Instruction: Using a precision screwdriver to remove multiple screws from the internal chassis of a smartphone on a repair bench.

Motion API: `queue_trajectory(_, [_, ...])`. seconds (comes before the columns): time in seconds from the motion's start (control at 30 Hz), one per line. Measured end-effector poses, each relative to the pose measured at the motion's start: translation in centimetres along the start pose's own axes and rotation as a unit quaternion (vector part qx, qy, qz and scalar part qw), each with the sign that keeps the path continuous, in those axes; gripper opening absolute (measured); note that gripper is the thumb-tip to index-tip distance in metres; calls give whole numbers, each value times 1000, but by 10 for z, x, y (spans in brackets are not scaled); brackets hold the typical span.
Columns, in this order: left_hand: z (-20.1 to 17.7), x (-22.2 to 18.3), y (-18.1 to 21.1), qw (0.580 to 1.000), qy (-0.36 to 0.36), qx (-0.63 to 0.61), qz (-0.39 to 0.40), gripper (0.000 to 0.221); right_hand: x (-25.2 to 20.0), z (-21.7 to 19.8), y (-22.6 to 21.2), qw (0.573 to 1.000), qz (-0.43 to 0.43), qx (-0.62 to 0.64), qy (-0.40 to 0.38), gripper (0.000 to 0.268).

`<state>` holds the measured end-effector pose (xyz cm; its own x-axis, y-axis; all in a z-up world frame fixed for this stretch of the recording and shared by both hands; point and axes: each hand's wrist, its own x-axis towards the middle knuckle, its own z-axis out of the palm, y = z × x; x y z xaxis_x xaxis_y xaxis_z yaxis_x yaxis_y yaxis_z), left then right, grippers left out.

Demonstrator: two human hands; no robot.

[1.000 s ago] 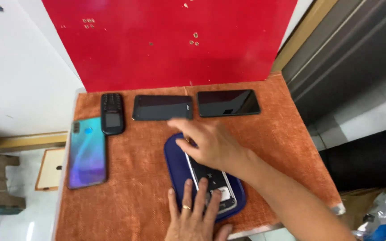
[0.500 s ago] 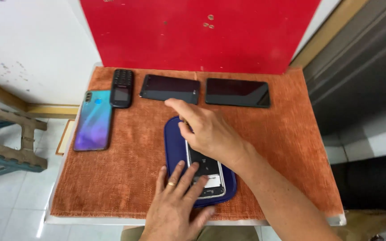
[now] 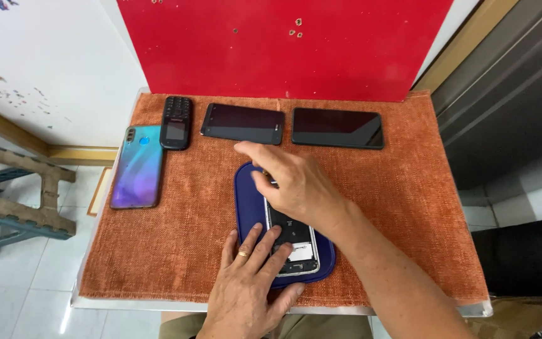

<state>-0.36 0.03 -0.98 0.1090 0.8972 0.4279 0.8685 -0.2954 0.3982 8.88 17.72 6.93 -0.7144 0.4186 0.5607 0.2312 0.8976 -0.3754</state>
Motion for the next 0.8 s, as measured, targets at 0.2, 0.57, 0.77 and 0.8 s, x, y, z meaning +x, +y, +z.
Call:
queue_trajectory(0.2, [-1, 0, 1, 1000, 1, -5, -5, 55, 0, -5, -5, 999, 25, 30, -26, 57])
queue_trajectory(0.57, [-3, 1, -1, 1000, 5, -9, 0, 55, 0, -3, -6, 999, 25, -8, -42, 51])
queue_trajectory(0.77, [-2, 1, -2, 1000, 3, -12, -3, 55, -1, 3, 2, 998, 13, -53, 10, 36])
queue_trajectory(0.8, [-3, 0, -2, 1000, 8, -10, -1, 54, 0, 2, 2, 999, 39, -16, -3, 40])
